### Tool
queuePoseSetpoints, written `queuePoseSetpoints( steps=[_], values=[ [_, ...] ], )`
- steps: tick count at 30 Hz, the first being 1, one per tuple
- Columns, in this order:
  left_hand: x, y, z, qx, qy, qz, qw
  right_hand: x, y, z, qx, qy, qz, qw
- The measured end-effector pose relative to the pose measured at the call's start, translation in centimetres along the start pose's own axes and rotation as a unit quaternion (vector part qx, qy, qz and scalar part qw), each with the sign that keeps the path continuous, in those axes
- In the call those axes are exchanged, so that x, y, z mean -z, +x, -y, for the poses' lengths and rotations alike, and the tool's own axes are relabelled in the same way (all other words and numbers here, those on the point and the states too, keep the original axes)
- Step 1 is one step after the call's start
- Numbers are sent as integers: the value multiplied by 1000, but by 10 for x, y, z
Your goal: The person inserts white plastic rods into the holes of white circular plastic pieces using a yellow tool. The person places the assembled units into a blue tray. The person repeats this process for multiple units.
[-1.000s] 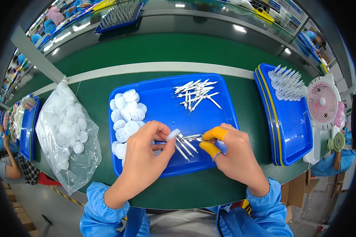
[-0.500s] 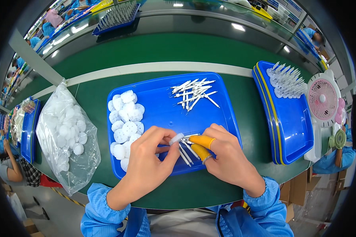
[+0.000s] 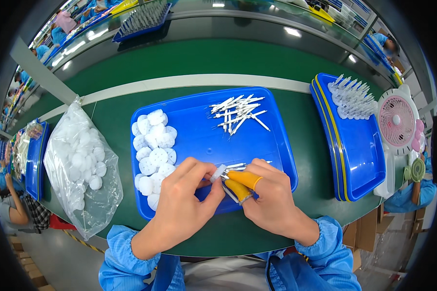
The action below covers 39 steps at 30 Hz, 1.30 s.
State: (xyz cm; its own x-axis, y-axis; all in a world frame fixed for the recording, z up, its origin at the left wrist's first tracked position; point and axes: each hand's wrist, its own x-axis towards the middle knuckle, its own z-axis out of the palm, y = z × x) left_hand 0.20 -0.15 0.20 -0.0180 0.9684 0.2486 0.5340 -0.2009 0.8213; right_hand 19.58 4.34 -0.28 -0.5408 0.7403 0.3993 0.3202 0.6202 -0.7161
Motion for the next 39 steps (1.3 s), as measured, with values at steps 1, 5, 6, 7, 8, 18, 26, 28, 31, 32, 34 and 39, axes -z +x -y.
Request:
queuePoseSetpoints(
  steps=[1,5,6,7,8,18,26,28,31,32,34,39],
  values=[
    [-1,-1,1,-7,9,2,1000,-2,-1,-1,3,1,-4,1000],
    [-7,-6,2,-40,57,-2,998,-10,-2,2,-6,-6,-20,1000],
    [-7,-7,3,-32,53,0,998,-11,-1,4,-10,-9,-23,1000],
    [-6,-7,4,-24,49,3,999,-11,-1,4,-20,-5,-24,999],
    [-6,-7,4,-15,45,5,999,-10,0,3,-31,0,-25,999],
    [7,1,-8,80,-243,25,966,16,3,14,21,-30,-88,995],
    [6,0,-6,45,-234,16,971,21,2,13,46,-48,-30,997],
    [4,1,-6,45,-237,8,970,21,0,11,50,-47,-30,997],
    [3,0,-5,39,-226,2,973,20,-1,9,41,-41,-32,998],
    [3,0,-5,35,-220,2,975,19,1,10,33,-37,-30,998],
    [4,0,-6,38,-216,1,976,18,1,11,33,-28,-28,999],
    [3,0,-5,39,-212,0,976,18,0,13,53,-23,-16,998]
  ],
)
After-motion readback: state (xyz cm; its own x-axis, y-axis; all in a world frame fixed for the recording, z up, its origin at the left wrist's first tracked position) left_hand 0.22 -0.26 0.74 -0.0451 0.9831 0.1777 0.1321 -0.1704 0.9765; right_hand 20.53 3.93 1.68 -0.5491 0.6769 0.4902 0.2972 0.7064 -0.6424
